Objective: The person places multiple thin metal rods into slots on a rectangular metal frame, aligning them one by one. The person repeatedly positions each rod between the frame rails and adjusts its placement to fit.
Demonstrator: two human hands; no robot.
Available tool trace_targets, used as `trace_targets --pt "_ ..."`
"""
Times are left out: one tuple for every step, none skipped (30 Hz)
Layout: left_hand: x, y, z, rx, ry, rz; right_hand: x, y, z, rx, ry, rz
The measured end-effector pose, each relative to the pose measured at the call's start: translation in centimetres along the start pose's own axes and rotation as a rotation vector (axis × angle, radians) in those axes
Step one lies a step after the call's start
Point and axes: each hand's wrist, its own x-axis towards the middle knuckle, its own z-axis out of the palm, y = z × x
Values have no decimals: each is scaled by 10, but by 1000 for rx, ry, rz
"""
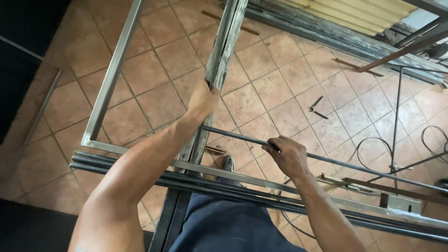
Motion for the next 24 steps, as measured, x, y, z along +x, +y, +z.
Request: trace_targets --pt "2 -4 4 0 -2 -2 -1 2 0 0 -3 2" --pt "3 -9 7 27 1 41 -1 3 0 -8 -11 4" --pt "8 -13 8 53 13 89 3 3 1 -16 -13 1" --pt "-2 -4 -3 53 18 91 3 1 0 -16 -10 -4" --pt "-14 4 -12 144 -48 141 2 -2 -2 10 -21 14" --pt "-25 13 -22 236 -115 190 1 -5 -3 37 -32 31" --pt "-23 9 -18 237 -115 191 -1 -6 -4 37 -31 32" --pt "-21 5 -14 120 -109 116 -2 -8 -4 64 -28 24" --pt "-20 1 -10 6 -110 42 -6 -10 -5 90 -24 24" --pt "-15 -4 -5 9 -119 45 -8 -8 -3 91 -23 33" --pt "-12 -11 0 25 -136 3 -9 -6 -1 85 -36 39" --pt "-9 -17 4 40 -153 -39 -10 -3 1 80 -50 45" --pt "-9 -22 8 40 -152 -41 -11 -2 2 81 -51 43" --pt "-9 -27 11 38 -123 -33 -12 -1 4 93 -61 43" --pt "-7 -30 15 39 -97 -19 -13 1 6 103 -67 48" --pt "-6 -31 15 40 -99 -14 -11 1 6 103 -63 52" --pt "-7 -33 15 58 -89 34 -11 1 6 108 -58 41" --pt "-9 -35 14 75 -79 81 -12 0 6 114 -54 31" --pt "-10 -30 12 75 -79 77 -11 0 6 115 -58 31" --pt "-11 -26 10 35 -78 46 -10 0 6 120 -51 24" --pt "-10 -20 7 -6 -76 19 -8 0 6 124 -40 16" --pt "-15 -15 4 -7 -75 18 -7 -1 5 124 -40 15" --pt "-18 -9 0 -32 -61 48 -4 0 4 120 -51 19" --pt "-21 -3 -4 -57 -47 78 -2 0 4 117 -61 23"
